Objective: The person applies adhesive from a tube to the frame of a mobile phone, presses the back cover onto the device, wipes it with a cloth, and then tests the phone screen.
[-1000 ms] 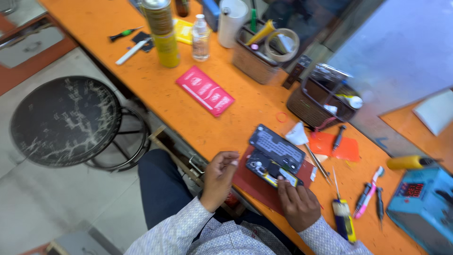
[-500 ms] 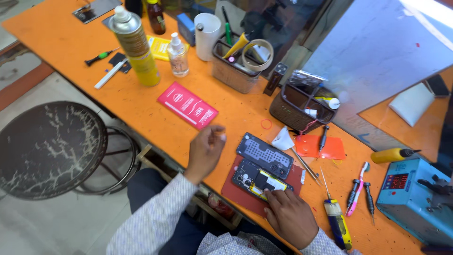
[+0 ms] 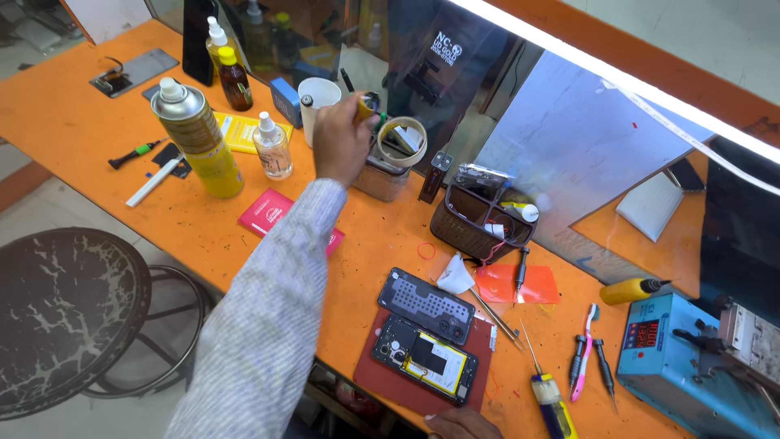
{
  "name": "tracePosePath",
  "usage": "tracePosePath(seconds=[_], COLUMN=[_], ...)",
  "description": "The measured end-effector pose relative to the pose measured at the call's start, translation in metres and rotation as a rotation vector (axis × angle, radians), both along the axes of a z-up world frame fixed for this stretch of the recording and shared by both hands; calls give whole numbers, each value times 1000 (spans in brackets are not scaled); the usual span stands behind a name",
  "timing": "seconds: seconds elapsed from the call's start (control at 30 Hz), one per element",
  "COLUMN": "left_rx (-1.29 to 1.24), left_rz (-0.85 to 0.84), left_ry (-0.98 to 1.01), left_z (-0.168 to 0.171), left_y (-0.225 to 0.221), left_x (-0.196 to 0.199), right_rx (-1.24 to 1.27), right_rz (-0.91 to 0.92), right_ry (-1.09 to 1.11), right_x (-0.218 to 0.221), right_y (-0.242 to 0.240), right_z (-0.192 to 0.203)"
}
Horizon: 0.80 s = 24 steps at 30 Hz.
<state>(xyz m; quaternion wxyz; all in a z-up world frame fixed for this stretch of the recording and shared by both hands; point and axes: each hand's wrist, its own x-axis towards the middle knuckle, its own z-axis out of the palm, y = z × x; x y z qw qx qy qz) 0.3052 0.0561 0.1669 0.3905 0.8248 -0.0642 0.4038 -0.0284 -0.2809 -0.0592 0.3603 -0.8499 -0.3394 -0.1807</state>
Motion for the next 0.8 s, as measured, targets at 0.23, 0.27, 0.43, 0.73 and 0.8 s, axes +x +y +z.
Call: tracePosePath(seconds=[0.23, 0.27, 0.43, 0.73, 0.8], left_rx=[-225, -521, -1405, -1727, -1436], left_rz=[-288, -495, -746, -1017, -1007], left_ry=[124, 363, 458, 237, 185], left_z=[-44, -59, -122, -180, -167], left_y=[-3, -22, -71, -70, -74], left_x=[-183, -218, -277, -268, -287], right_rx=[694, 879, 706, 1005, 1234], right_rz=[-200, -162, -104, 103, 225], right_ry=[789, 961, 645, 851, 1087], right_x=[33, 45, 61, 71, 61], right_y=[38, 45, 52, 94, 86], right_z=[61, 66, -1, -65, -43])
